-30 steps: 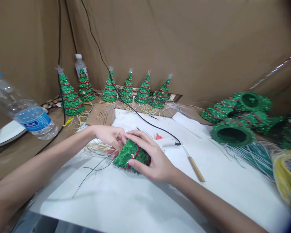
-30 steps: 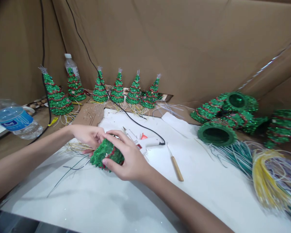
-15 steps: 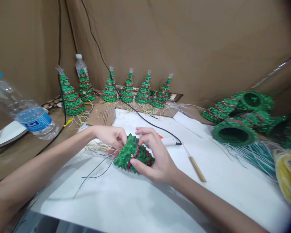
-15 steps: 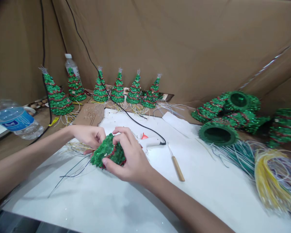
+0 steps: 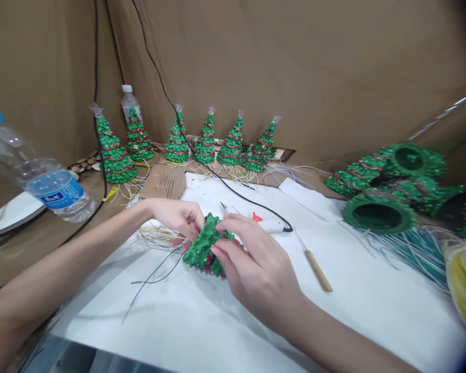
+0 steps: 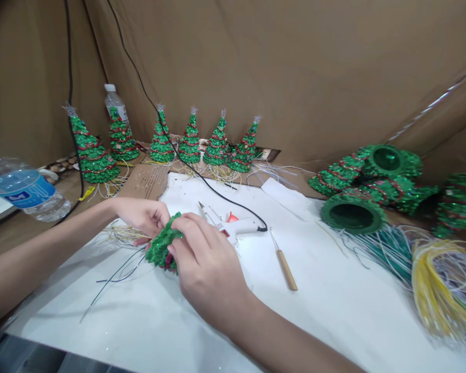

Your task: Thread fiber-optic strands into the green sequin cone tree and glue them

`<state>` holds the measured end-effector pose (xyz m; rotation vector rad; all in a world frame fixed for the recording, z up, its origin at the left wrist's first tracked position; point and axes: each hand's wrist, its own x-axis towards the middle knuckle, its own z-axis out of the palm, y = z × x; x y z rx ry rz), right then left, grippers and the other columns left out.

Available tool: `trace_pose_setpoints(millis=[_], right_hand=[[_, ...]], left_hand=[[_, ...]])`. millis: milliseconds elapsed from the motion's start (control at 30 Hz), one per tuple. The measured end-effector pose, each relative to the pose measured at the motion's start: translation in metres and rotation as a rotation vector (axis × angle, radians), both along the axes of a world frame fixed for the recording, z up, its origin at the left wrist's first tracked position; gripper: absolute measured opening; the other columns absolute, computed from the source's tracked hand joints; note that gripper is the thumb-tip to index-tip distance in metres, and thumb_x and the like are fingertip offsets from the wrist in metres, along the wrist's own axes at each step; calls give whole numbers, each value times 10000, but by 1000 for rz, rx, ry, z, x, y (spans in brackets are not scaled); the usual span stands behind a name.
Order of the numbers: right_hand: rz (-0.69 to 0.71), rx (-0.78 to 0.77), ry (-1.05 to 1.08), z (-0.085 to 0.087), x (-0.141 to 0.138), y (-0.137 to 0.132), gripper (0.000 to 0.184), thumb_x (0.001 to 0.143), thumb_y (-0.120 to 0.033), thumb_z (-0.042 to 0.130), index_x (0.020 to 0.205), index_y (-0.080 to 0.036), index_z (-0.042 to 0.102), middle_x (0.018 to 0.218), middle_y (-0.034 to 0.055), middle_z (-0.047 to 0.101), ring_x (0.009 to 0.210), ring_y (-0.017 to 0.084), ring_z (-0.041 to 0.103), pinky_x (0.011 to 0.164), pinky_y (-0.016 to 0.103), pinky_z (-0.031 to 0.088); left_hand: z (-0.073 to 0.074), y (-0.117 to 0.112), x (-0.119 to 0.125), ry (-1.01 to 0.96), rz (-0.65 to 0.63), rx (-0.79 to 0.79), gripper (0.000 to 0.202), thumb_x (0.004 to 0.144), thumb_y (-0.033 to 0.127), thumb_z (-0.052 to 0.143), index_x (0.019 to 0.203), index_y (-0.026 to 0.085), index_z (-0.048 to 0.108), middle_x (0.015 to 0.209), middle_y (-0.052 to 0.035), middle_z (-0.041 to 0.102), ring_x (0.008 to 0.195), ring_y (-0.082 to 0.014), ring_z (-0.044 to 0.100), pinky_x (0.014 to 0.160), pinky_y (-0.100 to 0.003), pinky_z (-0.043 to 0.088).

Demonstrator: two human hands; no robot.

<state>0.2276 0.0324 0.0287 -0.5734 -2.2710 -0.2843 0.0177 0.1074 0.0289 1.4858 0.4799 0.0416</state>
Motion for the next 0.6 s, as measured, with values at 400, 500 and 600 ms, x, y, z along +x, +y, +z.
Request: trace_pose_setpoints(millis=[400,500,600], right_hand=[[39,34,-14,-1,-2,-6,123,823,-4,527,828,-59,637,970,153,656,958,262,606,732,360,545],[59,53,-16,-1,-2,-6,140,831,-2,506,840,-57,634,935,143,652,932,239,606,717,333,539],[51,45,-29,-1,-2,-4,116,826,-25,528,805,-84,626,939,134,645,910,229,602,695,325,529]], left_hand=[[-1,0,-1,2,-19,20,93,719,59,621,720,126,685,537,-5,678,430,-102,600,389,-141,485],[-1,0,-1,-10,-20,29,113,724,53,604,726,126,690,546,-8,685,435,-105,607,389,-141,483],[-2,0,-2,-4,-15,44,139,736,46,579,724,122,694,550,-11,688,430,-106,604,386,-144,481]])
